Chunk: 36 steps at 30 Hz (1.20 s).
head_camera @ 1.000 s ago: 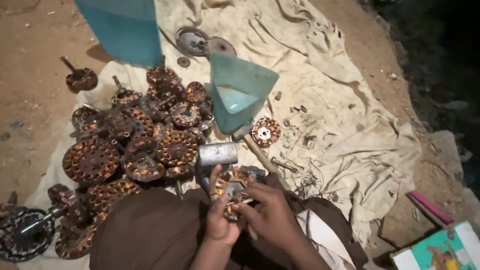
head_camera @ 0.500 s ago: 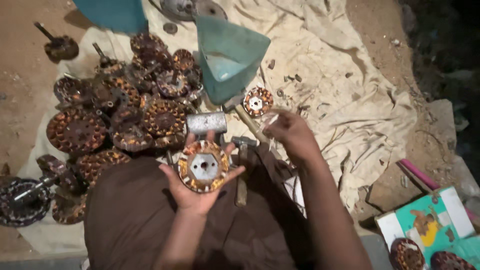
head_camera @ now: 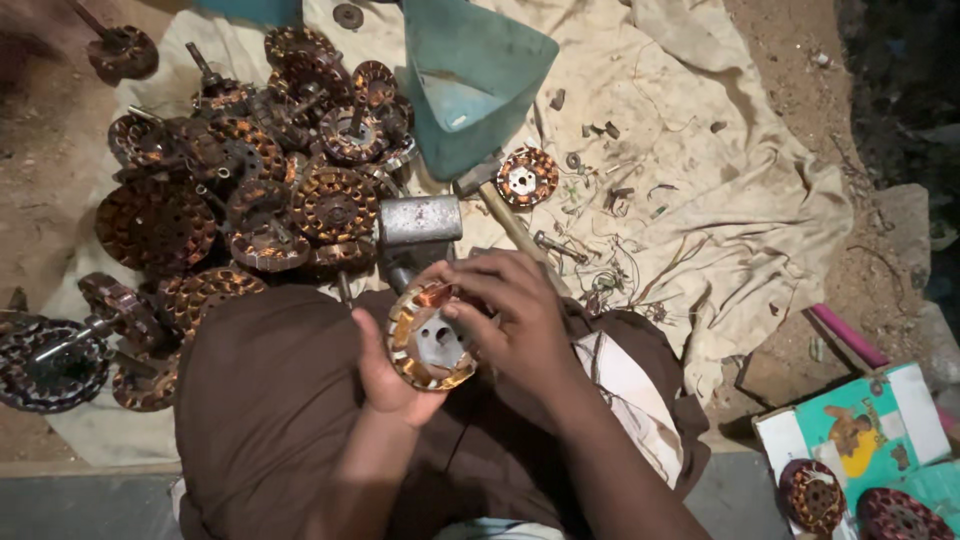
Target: The person sits on the ground with a pile of electric motor rotors on a tarp and dismantles them one at a time. They hold each rotor, strike it with a hammer against a chisel-like bar to break the assembly, pull off copper winding pieces and small parts, and set the separated pieces aside on the cloth.
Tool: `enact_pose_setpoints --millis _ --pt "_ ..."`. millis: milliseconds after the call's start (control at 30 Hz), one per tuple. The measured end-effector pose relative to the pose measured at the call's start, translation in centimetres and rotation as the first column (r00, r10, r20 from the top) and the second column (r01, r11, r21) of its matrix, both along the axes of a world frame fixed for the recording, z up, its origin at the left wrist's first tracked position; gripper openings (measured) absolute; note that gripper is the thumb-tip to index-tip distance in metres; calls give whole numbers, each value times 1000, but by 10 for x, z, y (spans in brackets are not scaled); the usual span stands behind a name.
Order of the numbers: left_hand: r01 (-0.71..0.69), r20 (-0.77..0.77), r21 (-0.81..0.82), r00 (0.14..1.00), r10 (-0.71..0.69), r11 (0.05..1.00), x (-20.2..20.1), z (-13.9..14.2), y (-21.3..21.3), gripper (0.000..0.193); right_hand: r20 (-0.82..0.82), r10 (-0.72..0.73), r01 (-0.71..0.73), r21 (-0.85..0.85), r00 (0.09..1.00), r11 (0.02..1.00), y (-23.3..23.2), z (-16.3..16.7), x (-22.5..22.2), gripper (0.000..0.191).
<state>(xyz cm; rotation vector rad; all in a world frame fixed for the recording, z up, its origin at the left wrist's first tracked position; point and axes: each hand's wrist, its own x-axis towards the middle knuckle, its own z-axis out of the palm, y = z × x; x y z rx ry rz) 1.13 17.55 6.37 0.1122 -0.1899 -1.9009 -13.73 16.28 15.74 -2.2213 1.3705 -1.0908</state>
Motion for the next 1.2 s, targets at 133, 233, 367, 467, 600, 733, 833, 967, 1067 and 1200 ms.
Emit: enact_pose_setpoints --millis 133,233,367,467,600,733,833,967,1067,1200 --pt "5 78 -130 997 5 991 1 12 4 101 47 -38 41 -60 998 997 -1 8 5 23" --pt "27 98 -148 995 -12 989 1 15 5 93 4 -87 87 -109 996 990 6 6 8 19" --pt "-66 238 -109 967 90 992 0 12 7 81 -81 -64 52 -141 995 989 13 -2 4 14" --pt "-103 259 -87 958 122 991 2 12 9 75 68 -63 67 -58 996 996 11 -7 -1 9" --pt "-39 214 -85 975 57 996 10 15 12 72 505 -302 146 325 809 934 1 -3 -15 4" --pt "-20 209 -76 977 35 997 13 18 15 72 521 -230 83 290 822 953 -3 5 -24 14" --pt "-42 249 -129 966 73 991 11 18 15 75 228 -54 4 212 972 977 2 9 -17 34" --pt "-53 278 -168 955 99 984 9 17 15 75 4 19 -19 20 1000 1000 10 12 1 21" --pt "-75 352 -218 924 150 973 11 16 17 72 -21 8 -9 -26 1000 1000 13 14 5 13" --pt "-175 471 -207 845 255 963 8 13 18 64 120 10 -25 122 993 992 15 7 4 9"
